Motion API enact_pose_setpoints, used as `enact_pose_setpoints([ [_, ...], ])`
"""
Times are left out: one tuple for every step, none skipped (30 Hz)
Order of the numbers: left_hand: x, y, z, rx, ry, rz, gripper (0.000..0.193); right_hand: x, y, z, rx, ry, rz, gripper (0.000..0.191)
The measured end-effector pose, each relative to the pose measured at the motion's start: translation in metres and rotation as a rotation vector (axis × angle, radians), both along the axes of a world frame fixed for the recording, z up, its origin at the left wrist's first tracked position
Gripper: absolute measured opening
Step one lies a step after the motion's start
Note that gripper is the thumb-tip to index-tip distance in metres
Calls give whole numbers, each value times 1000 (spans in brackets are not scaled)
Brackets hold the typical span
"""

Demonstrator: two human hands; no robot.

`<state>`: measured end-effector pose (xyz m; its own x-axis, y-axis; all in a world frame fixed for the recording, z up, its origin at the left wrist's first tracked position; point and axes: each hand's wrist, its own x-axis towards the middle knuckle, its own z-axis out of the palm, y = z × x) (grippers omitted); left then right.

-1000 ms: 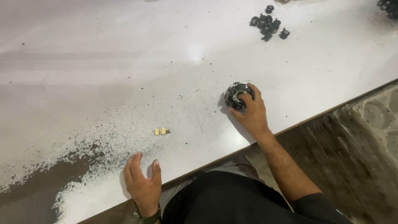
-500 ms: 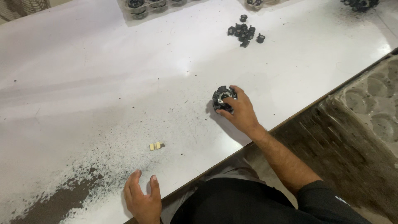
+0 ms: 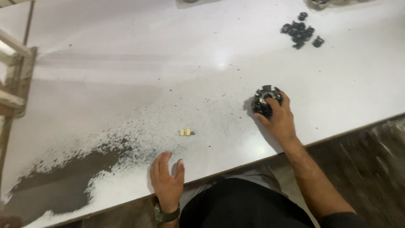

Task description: The person sits at a white workbench and assembles small black plastic rotor-like components one at a time, using a small stick-like tool to press or fit parts together by hand. Finished assemblies are set aside on the table while new parts are picked from the pile.

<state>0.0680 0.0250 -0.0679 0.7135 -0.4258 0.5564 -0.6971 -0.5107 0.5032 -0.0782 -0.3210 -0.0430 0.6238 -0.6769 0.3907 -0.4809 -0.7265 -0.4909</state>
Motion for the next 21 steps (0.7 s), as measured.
enact_pose_setpoints([
  [2, 0, 1, 3, 1, -2, 39, 1, 1, -3, 11, -7, -15, 62],
  [3, 1, 2, 7, 3, -1, 39, 2, 2, -4, -8, 5, -32, 62],
  [4, 2, 3, 3, 14, -2, 39, 2, 2, -6, -27, 17, -49, 63],
  [5, 2, 3, -4, 24, -4, 39, 2, 3, -7, -30, 13, -42, 63],
  [6, 2, 4, -13, 34, -10, 39, 2, 2, -7, -35, 10, -40, 63],
  [7, 1, 4, -14, 30, 1, 38, 3, 2, -8, -42, 8, -41, 63],
  [7, 1, 3, -17, 29, 8, 38, 4, 2, -9, -43, -5, -26, 64],
  [8, 1, 3, -20, 31, 11, 37, 4, 2, -10, -44, -15, -15, 66],
  [9, 0, 2, -16, 27, 12, 37, 5, 1, -12, -45, -24, -7, 67],
  [10, 0, 1, -12, 24, 11, 38, 6, 0, -13, -40, -20, -7, 66],
  [10, 1, 1, -6, 19, 7, 38, 7, -1, -15, -34, -18, -10, 65],
  [11, 1, 0, -2, 28, 13, 38, 9, -2, -16, -27, -19, -16, 64],
  [12, 2, 0, 2, 37, 17, 38, 10, -4, -18, -8, -67, 7, 65],
  [12, 1, -1, 5, 47, 16, 38, 9, -6, -19, 10, -113, 26, 67],
  [13, 1, -1, 11, 19, 14, 38, 7, -6, -20, 27, -155, 35, 68],
  [14, 1, -2, 18, -4, 4, 38, 6, -7, -21, 45, -194, 66, 68],
  [13, 1, -3, 28, -19, -11, 38, 5, -5, -21, 67, -226, 90, 68],
  [11, 1, -4, 20, 1, -18, 37, 2, -1, -21, 93, -258, 114, 68],
  [10, 0, -5, 12, 13, -17, 37, 0, 4, -24, 82, -213, 106, 69],
  [9, 0, -7, 10, 23, -10, 36, 1, 12, -28, 78, -171, 103, 70],
  [7, -2, -8, 4, 37, -38, 35, 1, 21, -31, 76, -141, 114, 68],
])
